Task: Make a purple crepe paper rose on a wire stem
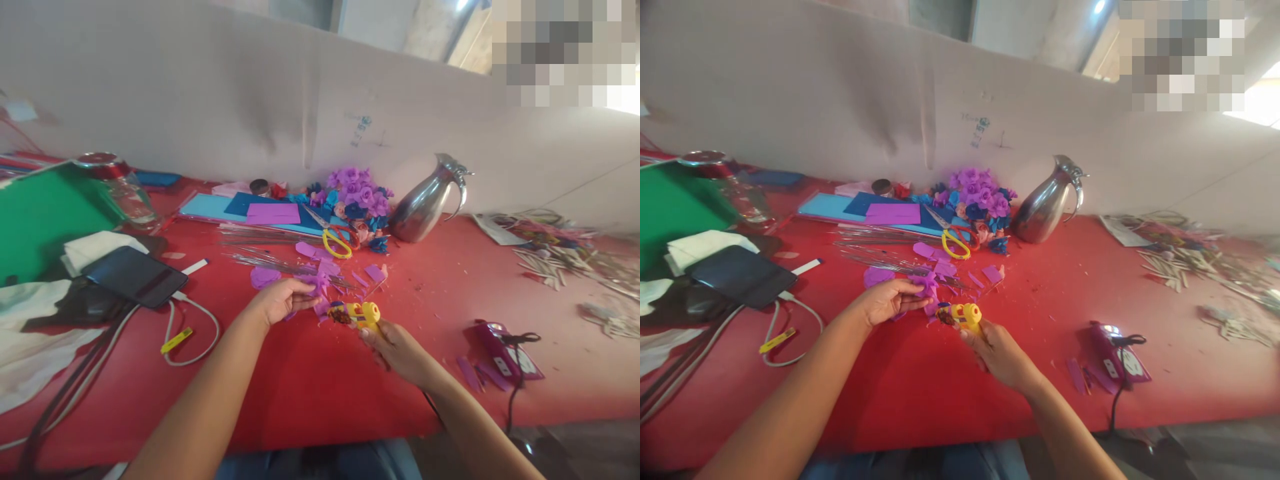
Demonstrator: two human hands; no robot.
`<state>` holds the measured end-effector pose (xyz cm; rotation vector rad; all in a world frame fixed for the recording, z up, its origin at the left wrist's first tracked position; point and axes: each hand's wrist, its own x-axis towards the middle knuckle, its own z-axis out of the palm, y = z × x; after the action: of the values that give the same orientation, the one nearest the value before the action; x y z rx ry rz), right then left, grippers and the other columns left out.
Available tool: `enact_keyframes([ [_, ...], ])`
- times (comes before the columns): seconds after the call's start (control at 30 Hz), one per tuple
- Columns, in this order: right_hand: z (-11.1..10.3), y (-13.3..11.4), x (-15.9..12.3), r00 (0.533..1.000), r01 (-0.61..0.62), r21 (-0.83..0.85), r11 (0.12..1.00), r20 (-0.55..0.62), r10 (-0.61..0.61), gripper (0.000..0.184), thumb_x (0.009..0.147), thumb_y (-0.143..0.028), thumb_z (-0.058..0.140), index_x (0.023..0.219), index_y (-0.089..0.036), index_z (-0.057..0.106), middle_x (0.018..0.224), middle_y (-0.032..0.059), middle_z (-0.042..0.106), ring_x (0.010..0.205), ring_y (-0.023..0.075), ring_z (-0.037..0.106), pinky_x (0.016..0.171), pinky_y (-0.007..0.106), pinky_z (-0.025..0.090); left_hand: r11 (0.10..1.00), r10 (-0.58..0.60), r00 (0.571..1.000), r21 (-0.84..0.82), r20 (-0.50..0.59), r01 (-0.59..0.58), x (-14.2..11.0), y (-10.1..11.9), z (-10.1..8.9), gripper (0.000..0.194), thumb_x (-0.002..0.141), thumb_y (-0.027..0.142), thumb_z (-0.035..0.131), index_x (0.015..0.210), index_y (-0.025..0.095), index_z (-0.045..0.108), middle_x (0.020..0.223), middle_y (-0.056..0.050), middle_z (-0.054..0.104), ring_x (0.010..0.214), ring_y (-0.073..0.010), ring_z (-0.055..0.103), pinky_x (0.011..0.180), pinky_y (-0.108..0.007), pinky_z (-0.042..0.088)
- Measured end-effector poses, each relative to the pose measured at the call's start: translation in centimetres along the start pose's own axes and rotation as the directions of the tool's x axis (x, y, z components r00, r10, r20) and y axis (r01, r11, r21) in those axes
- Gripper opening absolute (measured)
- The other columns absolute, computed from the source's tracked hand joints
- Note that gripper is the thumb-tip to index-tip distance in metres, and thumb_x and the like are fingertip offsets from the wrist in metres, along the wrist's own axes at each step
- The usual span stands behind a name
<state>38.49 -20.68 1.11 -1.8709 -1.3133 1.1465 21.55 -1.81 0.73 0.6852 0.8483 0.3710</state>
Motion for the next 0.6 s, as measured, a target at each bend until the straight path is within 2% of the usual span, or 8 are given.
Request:
enact_keyframes([
  [0.2,-0.4,0.0,0.0,1.0,-0.002,-0.045,0.999,-0.029,0.001,0.042,0.088,-0.058,0.039,0.068,-0.022,0.037,0.044,-0.0068,0.045,0.042,0.0093,0.045,0.045,0.022,0.033,0.999,0.005,0.999,-0.049,0.04,-0.003,0.4,-0.3,-0.4,0.012,0.069,-0.004,0.064,0.076,0.004,0.069,0.072,-0.013,0.072,0.068,-0.022,0.071,0.07,-0.031,0.06],
  [0.6,-0.9,-1.0,-0.5,0.997,-0.036,-0.141,0.989,-0.074,0.026,0.042,0.088,-0.057,0.038,0.063,-0.022,0.038,0.044,-0.0049,0.047,0.041,0.01,0.047,0.045,0.022,0.034,0.998,-0.009,0.999,-0.061,0.047,0.012,0.6,-0.3,-0.6,0.014,0.07,-0.004,0.063,0.079,0.005,0.069,0.074,-0.013,0.073,0.07,-0.0229,0.072,0.071,-0.031,0.06],
])
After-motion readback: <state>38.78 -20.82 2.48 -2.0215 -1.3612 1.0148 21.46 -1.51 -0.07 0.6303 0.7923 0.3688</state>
